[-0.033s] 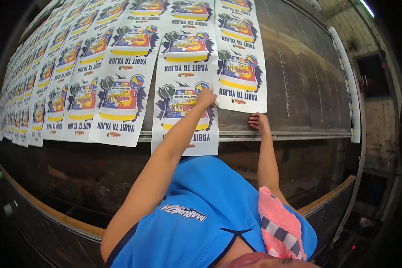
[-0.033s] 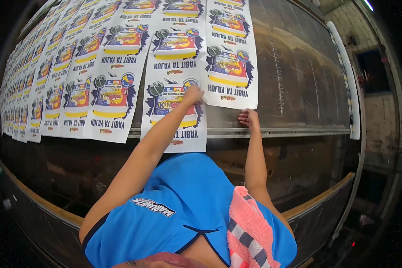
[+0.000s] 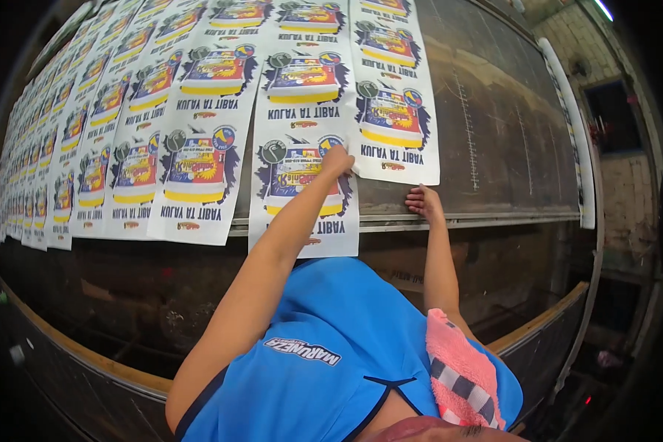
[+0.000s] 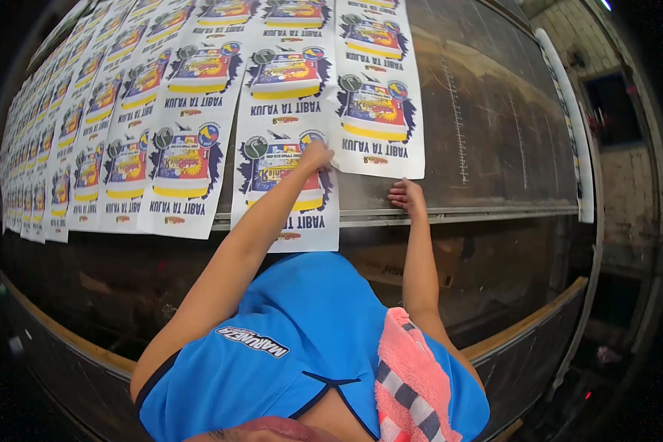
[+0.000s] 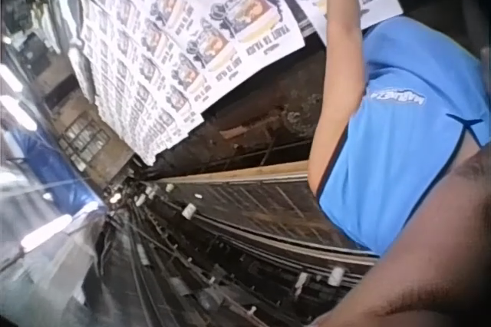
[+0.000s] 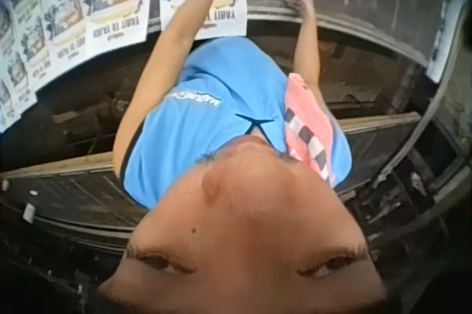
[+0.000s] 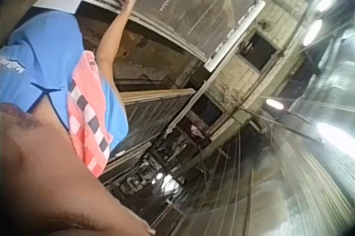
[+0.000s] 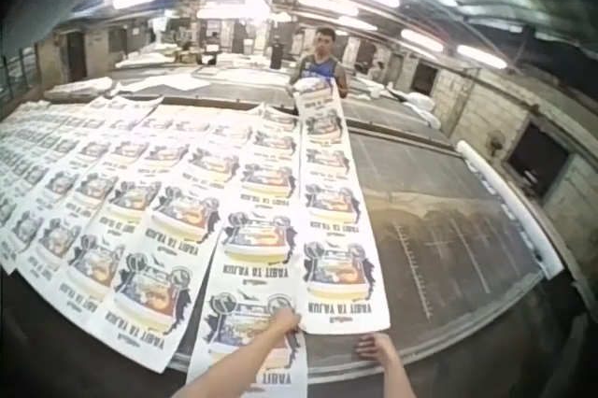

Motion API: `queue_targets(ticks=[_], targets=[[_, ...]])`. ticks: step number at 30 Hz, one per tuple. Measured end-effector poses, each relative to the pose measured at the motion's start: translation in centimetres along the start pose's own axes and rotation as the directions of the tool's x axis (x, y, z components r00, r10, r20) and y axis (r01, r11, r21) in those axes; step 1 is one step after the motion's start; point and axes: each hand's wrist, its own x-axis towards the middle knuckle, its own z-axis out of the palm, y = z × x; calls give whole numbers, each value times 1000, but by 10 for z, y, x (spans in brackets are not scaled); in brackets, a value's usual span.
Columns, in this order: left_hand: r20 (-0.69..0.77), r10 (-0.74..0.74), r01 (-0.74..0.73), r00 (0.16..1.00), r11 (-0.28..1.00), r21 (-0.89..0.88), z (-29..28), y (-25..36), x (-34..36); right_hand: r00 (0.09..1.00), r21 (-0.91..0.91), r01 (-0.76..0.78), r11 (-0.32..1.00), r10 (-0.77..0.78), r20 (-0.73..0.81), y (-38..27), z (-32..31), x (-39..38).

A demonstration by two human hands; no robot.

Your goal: Picking up and stacking printed posters from a long industrial table.

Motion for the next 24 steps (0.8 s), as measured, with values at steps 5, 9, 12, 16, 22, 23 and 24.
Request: queue_targets(ticks=[5, 9, 12, 16, 22, 23, 24], targets=[[186, -105, 112, 977, 993, -24, -7, -8, 9, 896, 416, -200, 887, -7, 444, 11, 63, -57], [344, -51, 184, 938, 911, -369, -19, -4, 11, 892, 646, -372, 667, 66, 446, 12, 149, -51], [288, -67, 149, 955, 950, -275, -29, -9, 4, 911, 802, -328, 498, -58, 409, 3, 179, -31], [290, 23, 65, 957, 955, -290, -29, 4, -14, 980, 888, 38, 459, -191, 56, 8, 164, 11], [198, 24, 35, 980, 956, -290, -50, -43, -41, 899, 785, 404, 470, -365, -243, -52, 114, -20], [188, 25, 31, 982, 956, -291, -54, -47, -44, 858, 757, 470, 455, -437, -270, -68, 107, -36], [238, 9, 65, 971, 951, -302, -57, -46, -47, 840, 748, 492, 446, -469, -273, -81, 98, -49]])
